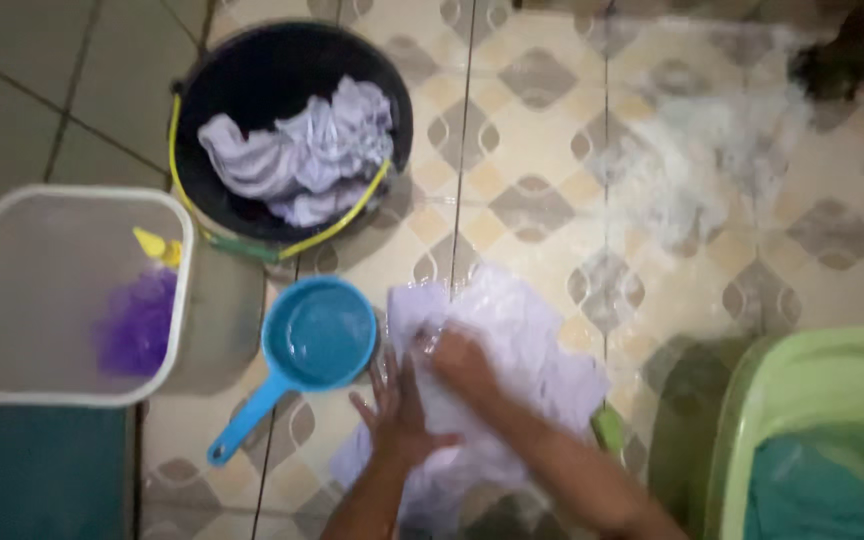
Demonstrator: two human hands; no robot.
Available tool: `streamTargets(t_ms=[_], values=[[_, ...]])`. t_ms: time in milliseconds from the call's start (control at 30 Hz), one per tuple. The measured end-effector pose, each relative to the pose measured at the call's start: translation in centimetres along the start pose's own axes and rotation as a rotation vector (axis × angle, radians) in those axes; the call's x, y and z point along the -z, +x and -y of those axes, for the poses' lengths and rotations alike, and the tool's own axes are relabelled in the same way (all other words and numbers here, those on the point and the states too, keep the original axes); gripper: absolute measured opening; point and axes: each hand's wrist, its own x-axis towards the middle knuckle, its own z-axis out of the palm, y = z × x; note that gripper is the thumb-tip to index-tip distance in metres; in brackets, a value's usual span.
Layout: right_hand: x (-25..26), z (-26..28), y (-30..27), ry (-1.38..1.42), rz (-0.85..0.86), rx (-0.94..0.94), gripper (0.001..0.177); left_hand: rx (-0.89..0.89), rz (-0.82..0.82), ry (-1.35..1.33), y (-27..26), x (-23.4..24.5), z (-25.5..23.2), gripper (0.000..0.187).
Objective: The person scrubs a light purple shirt on the tiled floor using a bar of soap and water from a blue scoop. They repeatedly rub the fabric, rinse it with water, and wring it out before placing it into a green basin.
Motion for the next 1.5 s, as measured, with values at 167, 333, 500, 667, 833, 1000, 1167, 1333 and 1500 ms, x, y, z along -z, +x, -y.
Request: streamTargets(t_ms=[167, 333, 500, 667, 833, 1000, 1167, 1333, 1500], values=[[7.6, -7.2, 6.2, 0.124, 0.101, -0.9, 0.04, 0.034, 0.074, 0.068, -0.2, 1.1, -0.5, 0.163], [1.1, 2.2, 0.7, 0.055, 0.381, -0.375, 0.04, 0.032, 0.096, 0.07, 0.1, 1.0, -0.4, 0.163], [6.7, -8.1, 4.9, -0.144, 0.173, -0.74, 0.033, 0.013, 0.042, 0.058, -0.2, 0.8, -0.5, 0.165], [2.6, -1.0, 2.6, -0.014, 0.271, -0.508, 0.028, 0.06, 0.151, 0.065, -1.1, 1.8, -0.9, 0.166], [2.6, -2.6, -1.5, -0.119, 0.252, -0.412, 0.028, -0.001, 0.035, 0.082, -0.2, 0.1, -0.1, 0.167], [7.2, -9.0, 1.0, -0.257, 0.112, -0.575, 0.026, 0.051, 0.093, 0.14, -0.3, 1.3, -1.1, 0.165], [6.2, 3.8, -4.8, -0.021, 0.121, -0.211, 0.02, -0.001, 0.012, 0.142, 0.8, 0.0, -0.3, 0.165], [13.7, -7.1, -2.7, -0.209, 0.092, -0.822, 0.021, -0.002, -0.003, 0.103, 0.5, 0.0, -0.4, 0.164], [8.6, 0.5, -3.9, -0.114, 0.006, -0.104, 0.035, -0.005, -0.009, 0.114, 0.2, 0.5, -0.5, 0.164]])
